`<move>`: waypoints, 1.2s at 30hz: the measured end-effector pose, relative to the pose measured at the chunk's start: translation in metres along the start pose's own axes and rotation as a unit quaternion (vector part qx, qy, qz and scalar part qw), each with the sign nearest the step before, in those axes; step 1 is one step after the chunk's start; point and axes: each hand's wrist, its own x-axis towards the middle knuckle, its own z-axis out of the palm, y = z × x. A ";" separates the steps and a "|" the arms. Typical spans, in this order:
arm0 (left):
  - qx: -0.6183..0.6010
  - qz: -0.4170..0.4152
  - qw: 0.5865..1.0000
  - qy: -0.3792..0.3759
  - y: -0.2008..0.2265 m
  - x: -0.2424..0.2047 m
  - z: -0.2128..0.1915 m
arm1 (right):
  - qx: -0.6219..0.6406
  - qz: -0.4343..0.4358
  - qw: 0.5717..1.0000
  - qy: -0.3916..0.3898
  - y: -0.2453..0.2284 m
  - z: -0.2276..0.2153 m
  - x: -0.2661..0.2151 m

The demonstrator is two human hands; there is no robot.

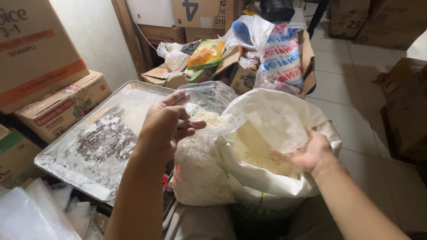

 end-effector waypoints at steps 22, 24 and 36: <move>0.166 -0.019 0.979 0.115 -0.011 -0.003 -0.001 | -0.346 0.050 0.928 -0.128 0.076 0.115 -0.007; 0.238 0.000 0.966 0.097 -0.013 -0.005 -0.009 | -0.338 0.044 0.931 -0.129 0.080 0.111 0.005; 0.278 -0.067 0.957 0.043 0.004 0.009 -0.023 | -0.260 -0.075 0.935 -0.230 0.075 0.130 -0.018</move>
